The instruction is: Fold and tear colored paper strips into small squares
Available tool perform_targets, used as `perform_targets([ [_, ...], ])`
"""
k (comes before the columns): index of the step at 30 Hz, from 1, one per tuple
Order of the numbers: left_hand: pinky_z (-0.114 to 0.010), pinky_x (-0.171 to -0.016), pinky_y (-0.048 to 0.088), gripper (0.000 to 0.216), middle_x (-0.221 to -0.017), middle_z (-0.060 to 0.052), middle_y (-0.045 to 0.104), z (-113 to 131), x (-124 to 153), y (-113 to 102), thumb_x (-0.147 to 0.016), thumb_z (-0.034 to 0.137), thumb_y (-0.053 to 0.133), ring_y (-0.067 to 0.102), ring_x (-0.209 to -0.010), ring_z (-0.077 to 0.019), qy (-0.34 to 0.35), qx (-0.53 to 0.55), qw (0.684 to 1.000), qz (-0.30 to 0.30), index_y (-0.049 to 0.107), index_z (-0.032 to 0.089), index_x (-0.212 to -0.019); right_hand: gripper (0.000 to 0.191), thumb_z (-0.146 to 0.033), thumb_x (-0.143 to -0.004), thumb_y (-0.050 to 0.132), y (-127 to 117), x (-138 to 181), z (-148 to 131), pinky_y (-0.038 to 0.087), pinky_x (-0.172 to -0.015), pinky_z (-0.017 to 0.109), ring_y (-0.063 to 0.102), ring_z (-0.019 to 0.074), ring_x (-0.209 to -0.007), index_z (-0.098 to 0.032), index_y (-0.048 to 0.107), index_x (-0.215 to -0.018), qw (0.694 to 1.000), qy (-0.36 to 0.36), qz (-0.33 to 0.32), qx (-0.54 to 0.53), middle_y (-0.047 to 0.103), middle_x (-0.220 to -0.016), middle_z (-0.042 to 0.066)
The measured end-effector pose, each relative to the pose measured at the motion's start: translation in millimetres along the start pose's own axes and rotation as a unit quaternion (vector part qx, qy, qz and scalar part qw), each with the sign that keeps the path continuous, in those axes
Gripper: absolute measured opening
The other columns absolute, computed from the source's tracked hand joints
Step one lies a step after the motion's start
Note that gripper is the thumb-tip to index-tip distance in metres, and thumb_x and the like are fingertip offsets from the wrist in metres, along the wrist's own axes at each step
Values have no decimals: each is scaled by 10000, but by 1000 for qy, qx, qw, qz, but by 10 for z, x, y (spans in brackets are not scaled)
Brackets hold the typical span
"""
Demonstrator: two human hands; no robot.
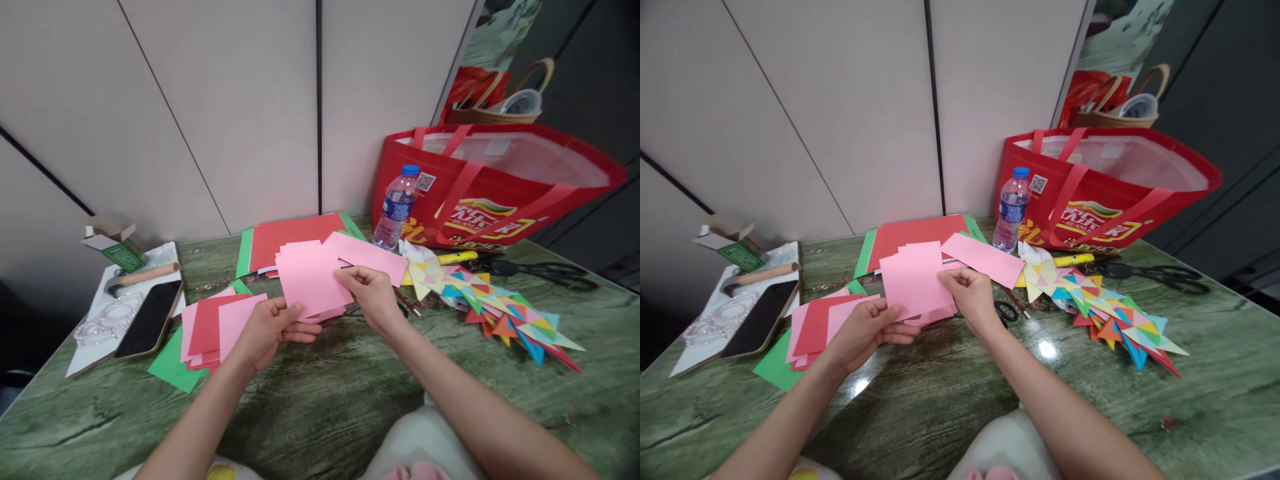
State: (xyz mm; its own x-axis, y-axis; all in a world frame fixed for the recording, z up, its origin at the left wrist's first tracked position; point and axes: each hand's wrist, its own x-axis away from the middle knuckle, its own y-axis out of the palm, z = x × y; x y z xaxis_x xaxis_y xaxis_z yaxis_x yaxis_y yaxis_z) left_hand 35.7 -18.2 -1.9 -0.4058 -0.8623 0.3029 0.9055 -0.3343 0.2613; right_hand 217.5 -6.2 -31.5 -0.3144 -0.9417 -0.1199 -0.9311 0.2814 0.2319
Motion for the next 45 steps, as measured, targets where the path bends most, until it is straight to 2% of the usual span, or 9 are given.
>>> perform_targets([
  [10, -309, -648, 531, 258, -779, -60, 687, -7, -14, 41, -677, 349, 676, 656, -742, -206, 71, -13, 997, 11, 653, 128, -806, 224, -382, -585, 702, -4, -12, -7, 432, -543, 264, 540, 125, -557, -171, 649, -640, 1000, -7, -7, 1, 648, -621, 8],
  [15, -242, -520, 448, 263, -567, 11, 585, -45, -46, 0, -660, 400, 659, 540, -573, -138, 167, -41, 978, 120, 623, 149, -592, 235, -389, -651, 650, 16, -1, 72, 420, -492, 253, 502, 112, -502, -158, 612, -635, 998, 28, -55, 29, 583, -564, -6],
  [18, -218, -455, 344, 318, -459, 34, 474, -19, -21, -35, -662, 394, 643, 454, -487, -118, 193, -130, 959, 161, 544, 164, -466, 236, -347, -679, 633, 10, 17, 46, 471, -582, 295, 566, 157, -648, -156, 619, -817, 992, -37, -63, 107, 616, -734, 39],
  [21, -215, -429, 230, 399, -423, 50, 336, 36, 35, -10, -720, 369, 568, 331, -432, -89, 192, -284, 933, 108, 428, 169, -405, 460, -271, -715, 618, 3, 76, -87, 437, -826, 390, 497, 226, -1039, -214, 508, -1157, 944, -229, -57, 230, 523, -1162, 104],
  [24, -221, -437, 175, 410, -440, 56, 251, 48, 80, 46, -790, 316, 461, 252, -434, -80, 197, -429, 881, 34, 342, 173, -425, 313, -241, -765, 582, 19, 167, -221, 287, -970, 462, 349, 249, -1201, -268, 580, -1077, 847, -376, -145, 346, 518, -1205, 60],
  [27, -221, -440, 181, 350, -446, 55, 305, 16, 103, 76, -822, 277, 407, 277, -433, -84, 206, -504, 839, 1, 396, 174, -488, 147, -219, -811, 533, 48, 240, -255, 190, -997, 495, 403, 233, -1149, -268, 635, -906, 785, -419, -217, 401, 646, -957, 8],
  [32, -216, -455, 195, 317, -478, 52, 329, 13, 126, 58, -855, 254, 357, 314, -461, -91, 204, -564, 800, -26, 417, 176, -554, 108, -210, -823, 505, 69, 260, -231, 188, -989, 475, 510, 187, -976, -213, 609, -794, 761, -416, -247, 432, 643, -788, 1],
  [40, -225, -468, 186, 376, -499, 62, 225, 79, 148, 23, -864, 305, 348, 233, -478, -82, 201, -545, 814, -33, 225, 187, -528, 79, -163, -810, 498, -228, -56, -264, 326, -915, 428, 528, 194, -921, -202, 566, -799, 783, -412, -202, 419, 622, -817, 29],
  [45, -228, -462, 177, 373, -512, 61, 206, 68, 137, 26, -856, 308, 350, 218, -485, -84, 181, -539, 822, -28, 237, 187, -521, 83, -190, -823, 501, -326, -117, -306, 428, -817, 365, 561, 191, -882, -187, 579, -853, 854, -357, -122, 359, 625, -869, 70],
])
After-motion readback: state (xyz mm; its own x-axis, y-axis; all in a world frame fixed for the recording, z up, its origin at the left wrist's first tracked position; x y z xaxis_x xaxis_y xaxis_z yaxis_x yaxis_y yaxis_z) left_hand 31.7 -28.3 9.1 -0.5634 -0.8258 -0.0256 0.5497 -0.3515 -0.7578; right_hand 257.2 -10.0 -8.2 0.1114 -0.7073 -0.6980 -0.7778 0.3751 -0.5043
